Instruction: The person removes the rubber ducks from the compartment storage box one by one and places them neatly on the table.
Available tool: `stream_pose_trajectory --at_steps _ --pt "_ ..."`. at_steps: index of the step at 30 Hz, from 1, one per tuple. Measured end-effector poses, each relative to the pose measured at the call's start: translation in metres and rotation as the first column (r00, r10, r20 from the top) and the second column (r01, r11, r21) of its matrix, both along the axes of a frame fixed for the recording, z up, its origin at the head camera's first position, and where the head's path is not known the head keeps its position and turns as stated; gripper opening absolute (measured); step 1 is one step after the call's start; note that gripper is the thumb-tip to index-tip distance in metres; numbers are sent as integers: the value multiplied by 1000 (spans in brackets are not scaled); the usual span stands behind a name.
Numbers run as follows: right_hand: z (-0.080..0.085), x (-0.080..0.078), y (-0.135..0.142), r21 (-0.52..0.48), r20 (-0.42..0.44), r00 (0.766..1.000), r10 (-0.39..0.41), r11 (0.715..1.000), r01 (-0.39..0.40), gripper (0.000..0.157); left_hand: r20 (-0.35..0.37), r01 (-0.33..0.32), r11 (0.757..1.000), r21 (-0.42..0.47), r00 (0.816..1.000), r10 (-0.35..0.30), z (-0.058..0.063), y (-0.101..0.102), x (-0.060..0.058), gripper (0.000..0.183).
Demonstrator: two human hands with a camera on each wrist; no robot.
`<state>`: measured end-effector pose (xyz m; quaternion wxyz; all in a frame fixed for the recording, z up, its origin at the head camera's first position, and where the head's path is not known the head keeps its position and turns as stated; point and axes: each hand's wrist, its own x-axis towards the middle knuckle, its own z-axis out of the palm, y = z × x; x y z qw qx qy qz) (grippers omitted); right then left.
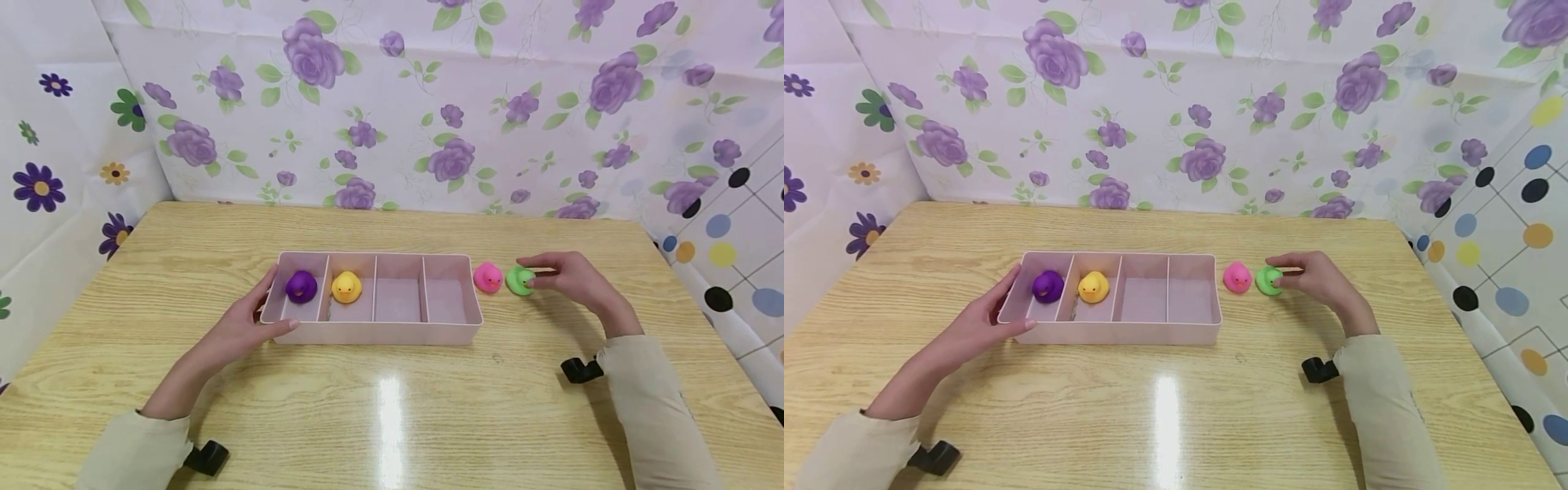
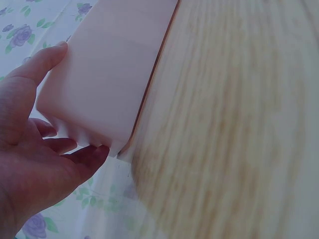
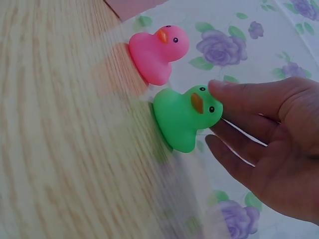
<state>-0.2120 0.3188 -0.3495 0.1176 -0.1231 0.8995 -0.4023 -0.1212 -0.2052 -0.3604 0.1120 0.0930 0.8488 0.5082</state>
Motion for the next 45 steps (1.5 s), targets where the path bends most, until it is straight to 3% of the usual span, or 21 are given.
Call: stream_pose_trajectory --at_steps 5,15,22,29,45 --pt "5 2 0 -52 -28 999 -18 998 16 42 -3 1 1000 -4 1000 -1 0 0 1 101" --pt "20 10 -14 -18 -58 998 -22 1000 21 48 3 -2 1000 -3 1000 2 1 0 2 101" --pt "31 17 -32 -6 -80 997 7 1000 -7 44 1 -1 1000 -4 1000 1 -1 -1 2 101" --pt "32 22 -48 -24 -89 995 48 998 -50 38 4 -2 1000 -8 1000 2 -1 -1 2 101" --pt "42 33 -86 -98 -109 993 56 993 -67 36 -2 3 1000 -5 1000 -3 0 0 0 102"
